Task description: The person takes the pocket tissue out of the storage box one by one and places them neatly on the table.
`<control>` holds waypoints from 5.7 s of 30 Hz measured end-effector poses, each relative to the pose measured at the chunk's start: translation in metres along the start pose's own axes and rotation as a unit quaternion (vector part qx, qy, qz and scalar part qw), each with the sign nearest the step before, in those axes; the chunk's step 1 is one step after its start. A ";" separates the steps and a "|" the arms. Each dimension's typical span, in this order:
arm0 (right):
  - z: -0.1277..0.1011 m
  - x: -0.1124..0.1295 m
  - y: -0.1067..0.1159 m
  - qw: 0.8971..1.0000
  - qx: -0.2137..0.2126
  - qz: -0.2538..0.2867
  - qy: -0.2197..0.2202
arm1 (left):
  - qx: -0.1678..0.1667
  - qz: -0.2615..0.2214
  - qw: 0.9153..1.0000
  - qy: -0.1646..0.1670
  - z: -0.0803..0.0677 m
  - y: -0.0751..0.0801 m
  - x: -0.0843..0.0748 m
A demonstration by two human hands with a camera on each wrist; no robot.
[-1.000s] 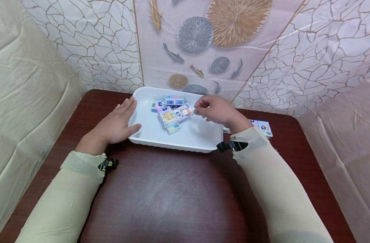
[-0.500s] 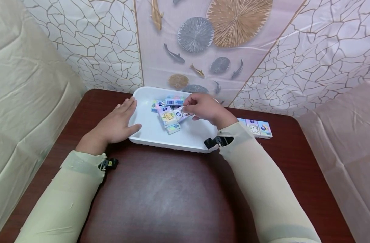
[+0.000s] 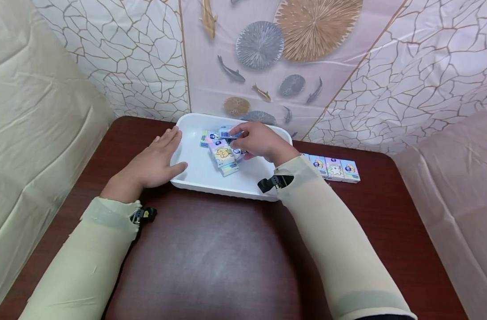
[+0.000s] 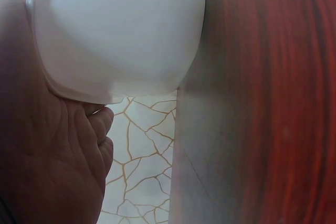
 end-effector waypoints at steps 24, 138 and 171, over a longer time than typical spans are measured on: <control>0.017 0.001 -0.028 0.998 0.025 -0.053 -0.027 | -0.004 -0.002 1.000 -0.001 0.001 -0.001 0.000; -0.107 -0.065 0.050 0.987 -0.088 0.117 0.069 | -0.007 -0.005 1.000 -0.007 0.000 0.000 -0.002; -0.144 -0.151 0.109 0.983 -0.133 0.125 0.018 | -0.009 -0.011 1.000 -0.009 0.000 0.000 -0.001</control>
Point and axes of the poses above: each hand's wrist, its own z-axis towards the middle knuckle, its own y-axis out of the back of the hand, x = y × z, the point moved 9 cm from there along z, towards the middle knuckle, and after that the axes turned 3 degrees about z, right-handed, at the moved point
